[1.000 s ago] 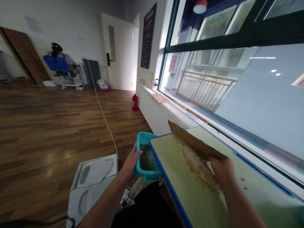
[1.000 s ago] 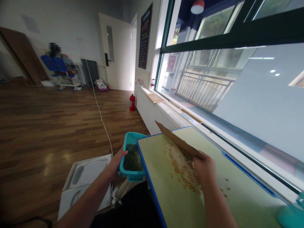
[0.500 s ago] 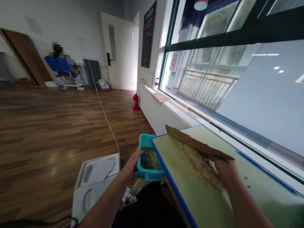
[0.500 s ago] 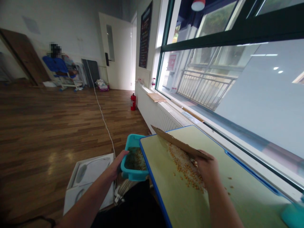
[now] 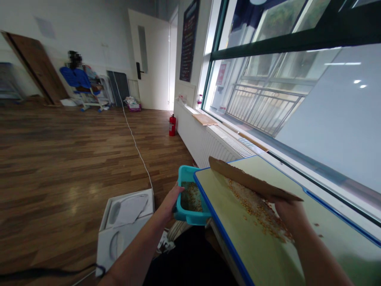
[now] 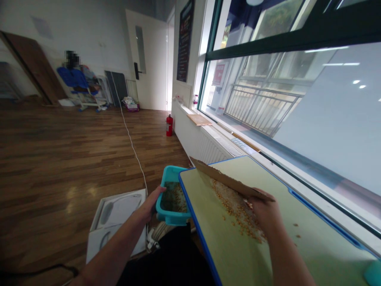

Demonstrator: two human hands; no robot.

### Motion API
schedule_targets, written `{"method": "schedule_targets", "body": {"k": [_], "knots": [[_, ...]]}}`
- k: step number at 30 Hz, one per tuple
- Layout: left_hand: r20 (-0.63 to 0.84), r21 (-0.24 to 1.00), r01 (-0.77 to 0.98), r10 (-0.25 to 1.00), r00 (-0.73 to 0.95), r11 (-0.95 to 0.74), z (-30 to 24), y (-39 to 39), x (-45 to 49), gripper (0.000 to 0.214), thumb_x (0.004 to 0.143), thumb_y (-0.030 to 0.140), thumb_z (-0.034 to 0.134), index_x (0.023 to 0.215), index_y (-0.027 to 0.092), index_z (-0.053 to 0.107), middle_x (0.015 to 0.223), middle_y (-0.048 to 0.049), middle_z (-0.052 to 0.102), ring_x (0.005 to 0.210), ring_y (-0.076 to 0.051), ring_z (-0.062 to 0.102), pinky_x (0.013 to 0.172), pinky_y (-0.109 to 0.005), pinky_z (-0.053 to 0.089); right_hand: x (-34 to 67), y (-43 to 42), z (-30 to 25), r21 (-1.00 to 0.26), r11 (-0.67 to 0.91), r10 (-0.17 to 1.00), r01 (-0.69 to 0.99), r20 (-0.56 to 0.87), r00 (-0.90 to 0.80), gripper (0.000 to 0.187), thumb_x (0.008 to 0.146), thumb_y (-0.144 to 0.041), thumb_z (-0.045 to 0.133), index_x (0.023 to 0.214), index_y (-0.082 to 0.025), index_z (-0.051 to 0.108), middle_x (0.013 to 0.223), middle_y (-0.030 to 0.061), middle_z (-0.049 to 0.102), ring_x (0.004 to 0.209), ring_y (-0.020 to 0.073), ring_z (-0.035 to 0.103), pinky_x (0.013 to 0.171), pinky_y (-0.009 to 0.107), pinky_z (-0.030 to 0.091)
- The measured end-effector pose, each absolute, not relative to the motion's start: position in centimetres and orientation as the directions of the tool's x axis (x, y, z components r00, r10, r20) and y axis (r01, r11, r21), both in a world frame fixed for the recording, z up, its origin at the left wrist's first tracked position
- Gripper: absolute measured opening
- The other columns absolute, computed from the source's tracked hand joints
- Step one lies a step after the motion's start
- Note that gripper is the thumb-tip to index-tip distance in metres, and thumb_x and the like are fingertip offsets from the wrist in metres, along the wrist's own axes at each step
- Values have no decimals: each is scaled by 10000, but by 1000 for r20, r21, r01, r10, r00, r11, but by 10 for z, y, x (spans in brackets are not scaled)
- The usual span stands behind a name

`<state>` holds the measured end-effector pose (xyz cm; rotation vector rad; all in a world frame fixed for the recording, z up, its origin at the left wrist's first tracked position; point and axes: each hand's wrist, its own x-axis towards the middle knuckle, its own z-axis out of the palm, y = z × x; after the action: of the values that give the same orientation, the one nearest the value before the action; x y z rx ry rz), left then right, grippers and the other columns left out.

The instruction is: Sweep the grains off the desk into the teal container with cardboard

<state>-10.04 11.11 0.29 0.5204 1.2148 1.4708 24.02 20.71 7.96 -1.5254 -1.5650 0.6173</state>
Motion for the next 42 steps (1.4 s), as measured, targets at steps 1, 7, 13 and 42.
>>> {"method": "schedule_targets", "body": {"k": [1, 7, 13, 42], "knots": [[-297, 875, -464, 910, -291, 137, 4, 111, -100, 508, 706, 443, 706, 1133, 167, 684, 937, -94, 766, 961, -314, 703, 854, -400, 541, 240, 207, 80, -821, 149, 967, 551, 236, 90, 207, 535, -246, 568, 675, -200, 713, 670, 60, 689, 693, 266, 618, 619, 346, 500], [-308, 862, -487, 910, -278, 143, 5, 110, -99, 509, 728, 434, 698, 1152, 153, 678, 934, -97, 765, 975, -309, 697, 873, -396, 534, 239, 209, 77, -852, 141, 974, 504, 210, 82, 214, 508, -231, 575, 670, -192, 709, 644, 72, 674, 677, 259, 598, 596, 342, 485], [-323, 846, -507, 914, -245, 164, -2, 109, -101, 514, 722, 448, 693, 1140, 151, 670, 954, -109, 762, 998, -318, 692, 899, -409, 525, 235, 208, 79, -878, 124, 981, 462, 178, 74, 134, 495, -253, 596, 606, -213, 660, 625, 62, 652, 666, 245, 577, 607, 350, 479], [-318, 842, -511, 925, -210, 173, -8, 108, -104, 424, 767, 374, 644, 1136, 166, 663, 1010, -88, 753, 1087, -289, 655, 937, -374, 499, 217, 204, 77, -934, 143, 981, 328, 177, 75, 122, 414, -257, 671, 535, -267, 664, 584, 37, 677, 573, 241, 590, 535, 371, 514]]}}
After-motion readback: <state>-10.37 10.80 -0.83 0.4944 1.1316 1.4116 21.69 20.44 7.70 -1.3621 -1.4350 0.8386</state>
